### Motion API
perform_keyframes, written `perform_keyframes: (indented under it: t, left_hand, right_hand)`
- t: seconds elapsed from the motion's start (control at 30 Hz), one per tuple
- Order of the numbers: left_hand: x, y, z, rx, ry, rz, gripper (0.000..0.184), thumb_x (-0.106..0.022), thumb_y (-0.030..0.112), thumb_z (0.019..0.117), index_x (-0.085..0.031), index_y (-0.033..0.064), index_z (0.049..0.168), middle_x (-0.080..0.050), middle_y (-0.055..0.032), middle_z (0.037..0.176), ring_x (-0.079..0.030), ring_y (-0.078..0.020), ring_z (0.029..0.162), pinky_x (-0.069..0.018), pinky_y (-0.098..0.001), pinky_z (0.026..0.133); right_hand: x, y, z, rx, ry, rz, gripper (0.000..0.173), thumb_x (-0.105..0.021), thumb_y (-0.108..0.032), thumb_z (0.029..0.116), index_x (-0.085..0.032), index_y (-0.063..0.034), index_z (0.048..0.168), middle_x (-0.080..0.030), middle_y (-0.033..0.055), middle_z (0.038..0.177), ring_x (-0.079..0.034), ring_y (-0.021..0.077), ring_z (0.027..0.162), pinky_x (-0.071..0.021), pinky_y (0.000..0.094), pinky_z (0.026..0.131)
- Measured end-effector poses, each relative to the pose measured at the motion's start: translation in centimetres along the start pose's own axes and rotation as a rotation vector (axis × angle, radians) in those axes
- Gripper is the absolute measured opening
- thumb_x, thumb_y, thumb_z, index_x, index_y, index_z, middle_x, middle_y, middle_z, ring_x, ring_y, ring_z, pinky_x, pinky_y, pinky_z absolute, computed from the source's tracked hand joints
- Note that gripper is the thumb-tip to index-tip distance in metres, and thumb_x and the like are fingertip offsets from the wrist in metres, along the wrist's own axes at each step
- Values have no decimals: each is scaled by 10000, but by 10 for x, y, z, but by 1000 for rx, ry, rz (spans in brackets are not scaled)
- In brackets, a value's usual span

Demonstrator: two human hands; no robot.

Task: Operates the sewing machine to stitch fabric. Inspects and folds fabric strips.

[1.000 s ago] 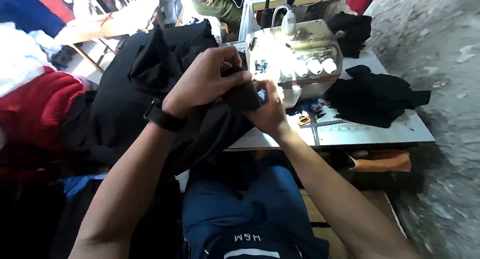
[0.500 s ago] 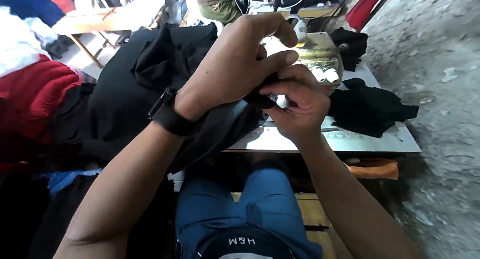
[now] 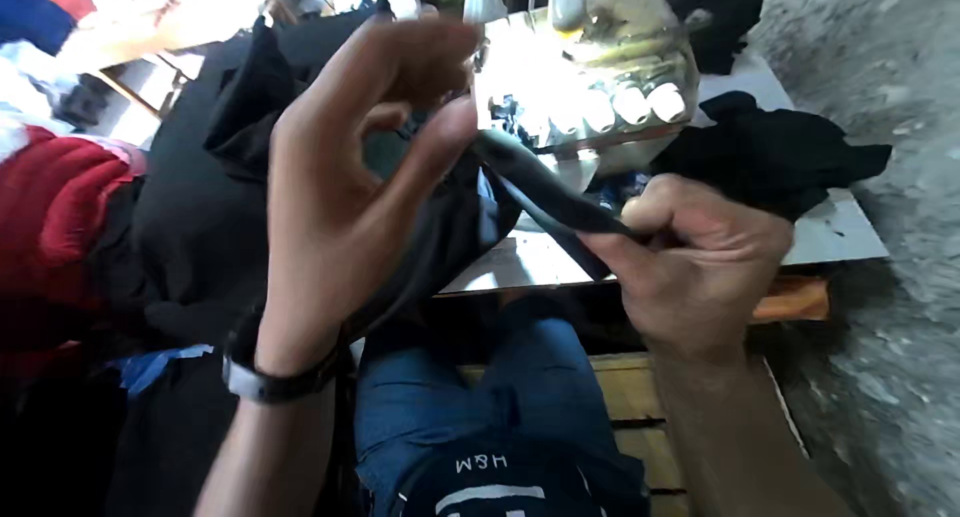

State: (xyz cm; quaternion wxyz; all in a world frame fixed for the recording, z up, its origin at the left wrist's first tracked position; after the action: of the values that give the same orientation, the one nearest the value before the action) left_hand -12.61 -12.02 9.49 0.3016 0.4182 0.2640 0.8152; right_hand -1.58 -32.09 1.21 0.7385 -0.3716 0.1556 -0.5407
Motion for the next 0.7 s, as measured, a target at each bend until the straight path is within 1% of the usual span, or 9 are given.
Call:
perform_keyframes:
  t: [0.07,0.1,0.17,0.23,0.37,0.47,0.53,0.67,0.7]
  left_hand:
    - [-23,-31,-35,102,106,-135,211,-571,186,1052,-615,64,1219,-672,-14,1178,-663,-145,1071,-566,-344,941]
    - [-38,-47,-51,189,108,-198,167,-593,156,1038,-654,62,1161,-698,-15,1103,-684,-139,987,-589,-337,887]
    - [-67,-63,-76,401,67,-391,175,-594,81,1027,-675,26,1172,-727,-51,1010,-721,-140,865,-634,-320,810]
    - [-82,-61,-84,601,102,-623,224,-531,61,1052,-628,44,1253,-701,-55,917,-682,-100,736,-610,-258,707]
    - [-94,-56,-83,800,167,-885,317,-424,214,1111,-560,99,1374,-683,-78,878,-672,-96,690,-595,-241,655]
    - [-101,-55,-78,831,116,-974,396,-469,301,1098,-503,135,1455,-687,-87,990,-671,-118,767,-593,-283,717]
    - [-104,-52,-73,823,145,-1015,426,-528,261,1081,-476,144,1487,-689,-103,1042,-687,-141,806,-603,-310,743]
    - [-105,-49,-74,753,223,-930,557,-595,159,1046,-382,201,1559,-700,-122,1065,-717,-176,833,-620,-350,792]
    - [-107,-51,-76,751,224,-915,577,-614,175,1038,-375,212,1562,-702,-119,1068,-718,-175,831,-621,-346,786]
  right_hand:
    - [1,-1,-30,-232,-56,-38,453,-812,-328,884,-508,-155,596,-479,-89,587,-445,-32,529,-365,140,477]
    - [-2,-5,-43,-250,-115,-13,463,-803,-348,904,-537,-121,600,-500,-57,600,-471,-13,562,-374,158,506]
    - [-4,-13,-59,-151,-260,47,303,-760,-291,956,-687,-75,757,-662,11,801,-639,28,806,-537,173,710]
    - [-3,-14,-63,4,-401,37,129,-631,-137,1027,-737,-68,1000,-726,74,1036,-682,127,1105,-565,290,1007]
    - [6,-13,-56,220,-510,-145,216,-532,15,1019,-725,-80,1037,-720,60,1028,-688,149,1089,-485,398,1137]
    - [5,-18,-62,268,-499,-366,178,-586,-33,980,-748,-101,1002,-728,47,976,-701,146,977,-472,435,1119]
    - [2,-19,-74,161,-409,-477,160,-613,-134,968,-769,-104,983,-739,49,949,-706,162,926,-492,444,1064]
    - [-2,-2,-93,-340,-170,-239,190,-713,-292,945,-784,-121,991,-738,-40,921,-700,24,886,-606,210,813]
    - [-3,1,-94,-422,-152,-130,175,-739,-287,931,-779,-122,970,-735,-50,901,-700,19,849,-615,201,766]
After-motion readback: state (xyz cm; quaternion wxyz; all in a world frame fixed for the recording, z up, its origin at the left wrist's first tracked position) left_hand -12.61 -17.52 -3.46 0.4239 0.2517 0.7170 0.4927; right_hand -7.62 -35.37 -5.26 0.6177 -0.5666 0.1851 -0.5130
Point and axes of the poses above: each hand's wrist, its own z-axis towards the middle knuckle, its own x-axis out of the back of the hand, y = z × x, the point moved 2 cm from there along z, towards the middle knuckle
